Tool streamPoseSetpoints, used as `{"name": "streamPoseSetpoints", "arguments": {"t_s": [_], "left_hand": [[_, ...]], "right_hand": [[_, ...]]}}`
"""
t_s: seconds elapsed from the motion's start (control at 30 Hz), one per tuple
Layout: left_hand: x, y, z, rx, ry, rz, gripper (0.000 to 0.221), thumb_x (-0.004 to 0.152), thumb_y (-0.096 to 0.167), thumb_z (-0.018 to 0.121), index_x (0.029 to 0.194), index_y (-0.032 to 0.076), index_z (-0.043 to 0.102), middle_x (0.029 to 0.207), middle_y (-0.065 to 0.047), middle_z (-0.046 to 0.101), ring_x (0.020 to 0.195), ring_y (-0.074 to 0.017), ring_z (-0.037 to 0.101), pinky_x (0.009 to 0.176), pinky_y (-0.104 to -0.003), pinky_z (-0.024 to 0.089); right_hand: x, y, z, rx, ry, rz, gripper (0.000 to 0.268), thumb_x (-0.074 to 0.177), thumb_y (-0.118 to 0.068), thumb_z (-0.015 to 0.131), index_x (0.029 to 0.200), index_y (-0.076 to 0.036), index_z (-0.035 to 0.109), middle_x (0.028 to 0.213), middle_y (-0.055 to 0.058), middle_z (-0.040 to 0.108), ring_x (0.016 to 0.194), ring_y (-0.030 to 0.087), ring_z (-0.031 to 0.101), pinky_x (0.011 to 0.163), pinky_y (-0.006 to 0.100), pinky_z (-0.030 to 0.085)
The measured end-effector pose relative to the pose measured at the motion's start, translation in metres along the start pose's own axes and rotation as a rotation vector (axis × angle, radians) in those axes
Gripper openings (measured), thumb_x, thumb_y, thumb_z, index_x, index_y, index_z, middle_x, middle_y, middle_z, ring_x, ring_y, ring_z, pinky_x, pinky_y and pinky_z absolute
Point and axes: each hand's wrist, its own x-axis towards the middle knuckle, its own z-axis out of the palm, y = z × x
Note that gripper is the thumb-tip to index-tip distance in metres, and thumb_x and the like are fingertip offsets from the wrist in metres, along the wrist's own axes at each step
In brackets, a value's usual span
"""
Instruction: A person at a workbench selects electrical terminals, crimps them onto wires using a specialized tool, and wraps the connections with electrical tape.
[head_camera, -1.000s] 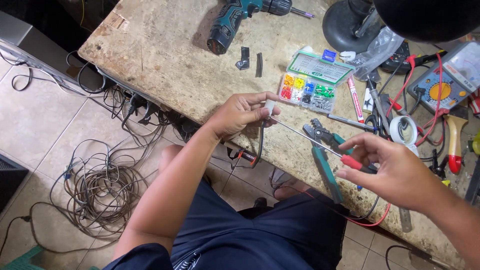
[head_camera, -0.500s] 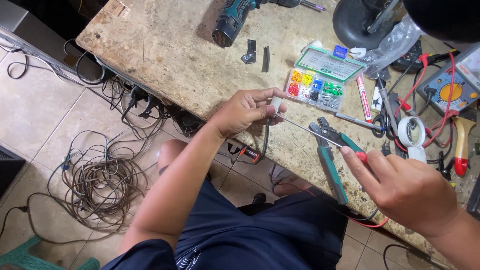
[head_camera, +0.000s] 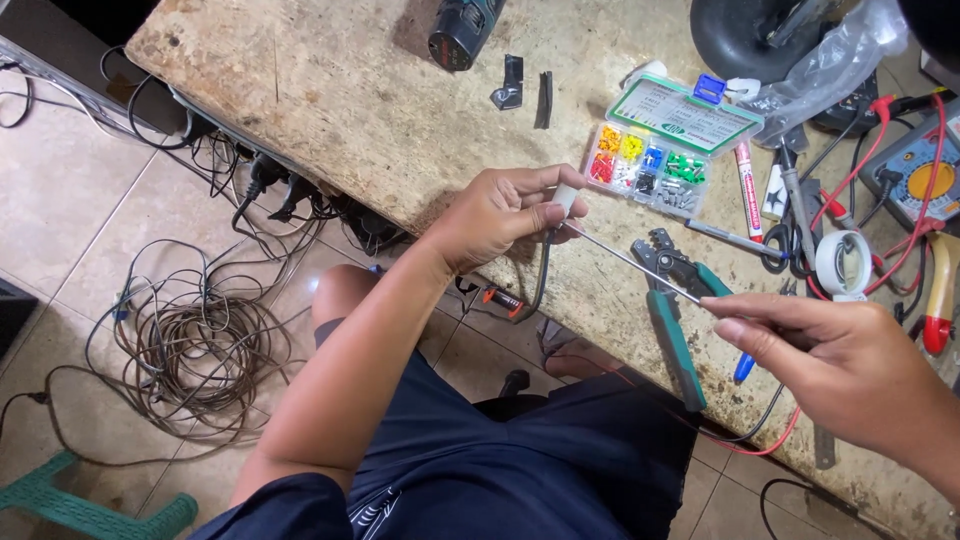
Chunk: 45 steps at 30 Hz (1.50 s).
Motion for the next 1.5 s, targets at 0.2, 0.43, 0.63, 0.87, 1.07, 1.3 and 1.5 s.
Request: {"name": "streamPoseSetpoints", "arguments": {"t_s": [0.2,0.43,0.63,0.87,1.07,1.3,1.5], "left_hand": [[0.002,0.005,-0.002,0.022,0.012,-0.016,0.037,0.097,0.005,0.066,0.134,0.003,0.063,0.118,-0.019,0.076,0.098,-0.0208,0.077,0.089,-0.03,0.066],[-0.003,0.011,0.003,0.075,-0.009,-0.032,0.039,0.097,0.005,0.066,0.136,0.003,0.062,0.116,-0.018,0.076,0.101,-0.0233,0.077,0.092,-0.033,0.067],[-0.006,0.013,0.002,0.028,0.016,-0.001,0.031,0.098,0.007,0.065,0.129,0.004,0.066,0.115,-0.018,0.075,0.097,-0.0219,0.077,0.089,-0.028,0.065],[-0.001,0.007,-0.001,0.028,0.018,0.007,0.033,0.097,0.001,0.066,0.13,0.004,0.066,0.117,-0.021,0.076,0.099,-0.0222,0.077,0.091,-0.031,0.067],[-0.002,0.003,-0.002,0.057,0.007,-0.007,0.033,0.098,0.005,0.066,0.131,0.007,0.066,0.116,-0.017,0.077,0.095,-0.0204,0.079,0.068,-0.023,0.059],[-0.002,0.004,0.0,0.016,0.002,0.017,0.035,0.096,-0.002,0.066,0.131,0.001,0.065,0.116,-0.019,0.076,0.1,-0.023,0.077,0.093,-0.033,0.067],[0.005,0.01,-0.002,0.12,0.051,-0.048,0.032,0.101,0.01,0.065,0.133,0.015,0.066,0.116,-0.011,0.08,0.094,-0.018,0.081,0.049,-0.016,0.054]], "right_hand": [[-0.002,-0.006,-0.001,0.043,0.037,-0.147,0.039,0.075,-0.014,0.087,0.113,-0.013,0.086,0.088,0.001,0.085,0.06,0.011,0.057,0.058,0.028,0.048],[-0.009,0.035,0.002,-1.422,0.679,-1.19,0.03,0.106,-0.015,0.07,0.136,-0.015,0.075,0.088,0.0,0.064,0.057,0.017,0.054,0.053,0.033,0.033],[-0.002,0.042,0.01,-1.031,0.535,-1.029,0.04,0.1,-0.017,0.067,0.139,-0.025,0.072,0.086,-0.003,0.065,0.053,0.018,0.059,0.045,0.035,0.039],[0.001,0.039,0.009,-1.04,0.491,-1.032,0.036,0.101,-0.018,0.066,0.136,-0.019,0.072,0.087,-0.001,0.064,0.06,0.019,0.061,0.048,0.034,0.04],[-0.001,0.017,0.01,-0.475,0.33,-0.804,0.027,0.095,-0.019,0.073,0.121,-0.017,0.079,0.082,-0.005,0.069,0.059,0.014,0.058,0.054,0.032,0.047],[0.003,0.007,0.004,-0.15,0.162,-0.552,0.026,0.086,-0.014,0.074,0.111,-0.011,0.081,0.091,0.001,0.083,0.07,0.01,0.075,0.066,0.026,0.06],[0.013,0.014,0.003,-0.253,0.204,-0.643,0.027,0.088,-0.021,0.074,0.113,-0.014,0.081,0.107,0.004,0.081,0.089,0.014,0.076,0.069,0.03,0.059]]}}
